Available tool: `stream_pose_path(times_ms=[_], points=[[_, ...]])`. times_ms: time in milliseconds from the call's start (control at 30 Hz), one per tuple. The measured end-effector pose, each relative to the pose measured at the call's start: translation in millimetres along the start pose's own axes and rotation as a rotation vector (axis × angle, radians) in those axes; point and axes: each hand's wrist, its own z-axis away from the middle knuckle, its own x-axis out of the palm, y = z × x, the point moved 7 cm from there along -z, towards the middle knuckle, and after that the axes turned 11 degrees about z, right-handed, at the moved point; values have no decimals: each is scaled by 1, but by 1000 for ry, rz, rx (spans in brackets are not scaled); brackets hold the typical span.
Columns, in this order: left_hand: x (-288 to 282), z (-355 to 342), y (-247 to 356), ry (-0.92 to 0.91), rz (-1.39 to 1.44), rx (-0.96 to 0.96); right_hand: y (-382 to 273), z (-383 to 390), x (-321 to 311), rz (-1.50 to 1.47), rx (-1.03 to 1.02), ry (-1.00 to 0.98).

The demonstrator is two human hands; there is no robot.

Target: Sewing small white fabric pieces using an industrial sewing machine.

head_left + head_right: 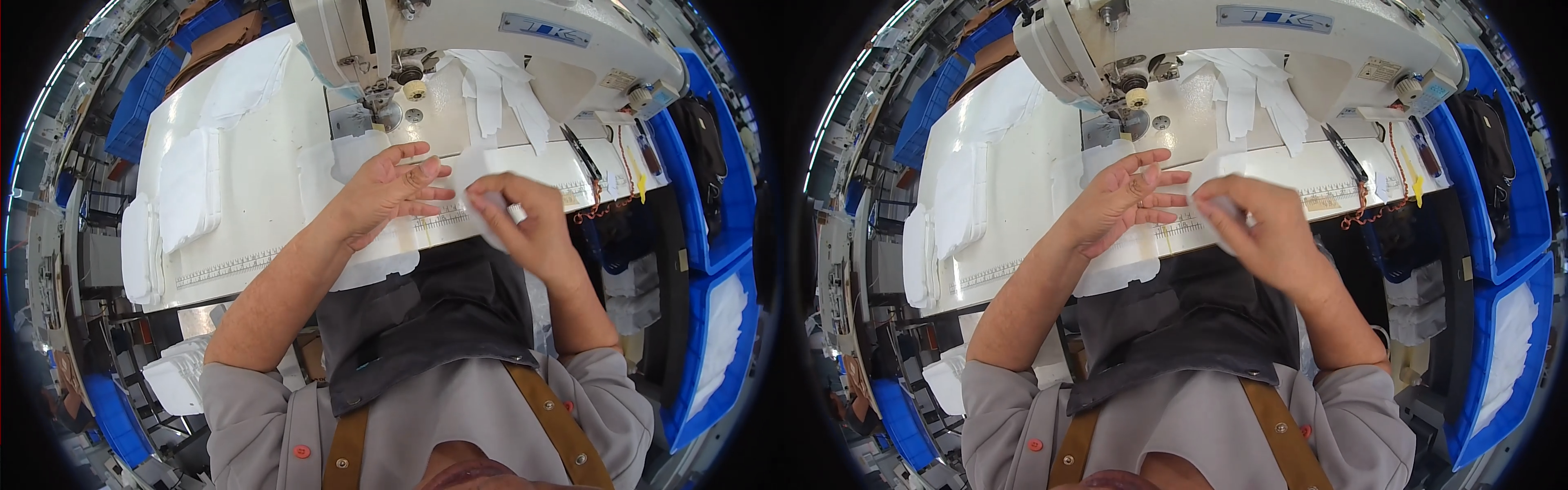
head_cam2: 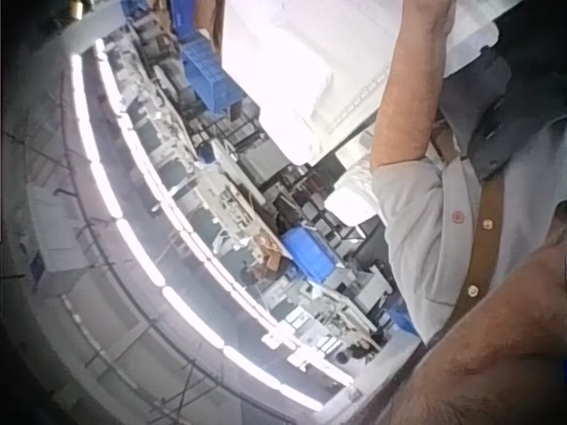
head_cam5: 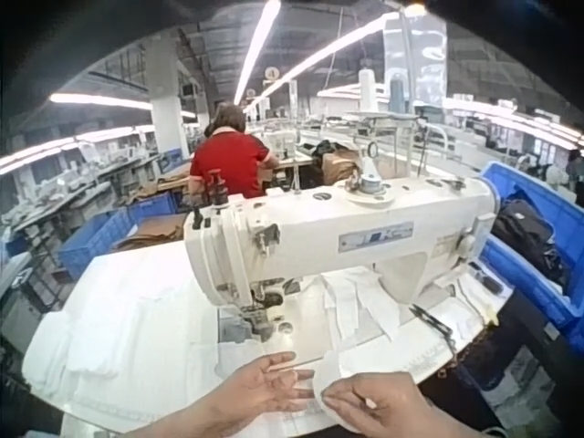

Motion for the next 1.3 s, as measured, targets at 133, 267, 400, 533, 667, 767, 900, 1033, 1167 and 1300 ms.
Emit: stream_pose_path(times_ms=[133, 267, 400, 533, 667, 767, 900, 1033, 1167, 1300], points=[[-11, 3, 14, 29, 42, 153, -33, 7, 30, -113, -229, -201], [-46, 17, 36, 133, -150, 196, -31, 8, 52, -227, -326, -232], [-62, 21, 56, 231, -374, 215, -35, 0, 70, -86, -424, -165], [-74, 3, 69, 299, -629, 262, -30, -1, 78, 295, -467, -48], [-76, -14, 65, 318, -748, 384, -24, -7, 85, 404, -420, -34], [-71, -16, 71, 353, -912, 488, -23, -11, 86, 391, -406, -7], [-74, -17, 68, 374, -925, 452, -21, -13, 90, 410, -403, -92], [-73, -19, 66, 376, -918, 497, -18, -13, 90, 419, -382, -99], [-74, -19, 65, 369, -894, 507, -18, -14, 91, 404, -380, -118], [-70, -19, 66, 354, -945, 554, -17, -14, 91, 409, -373, -117]])
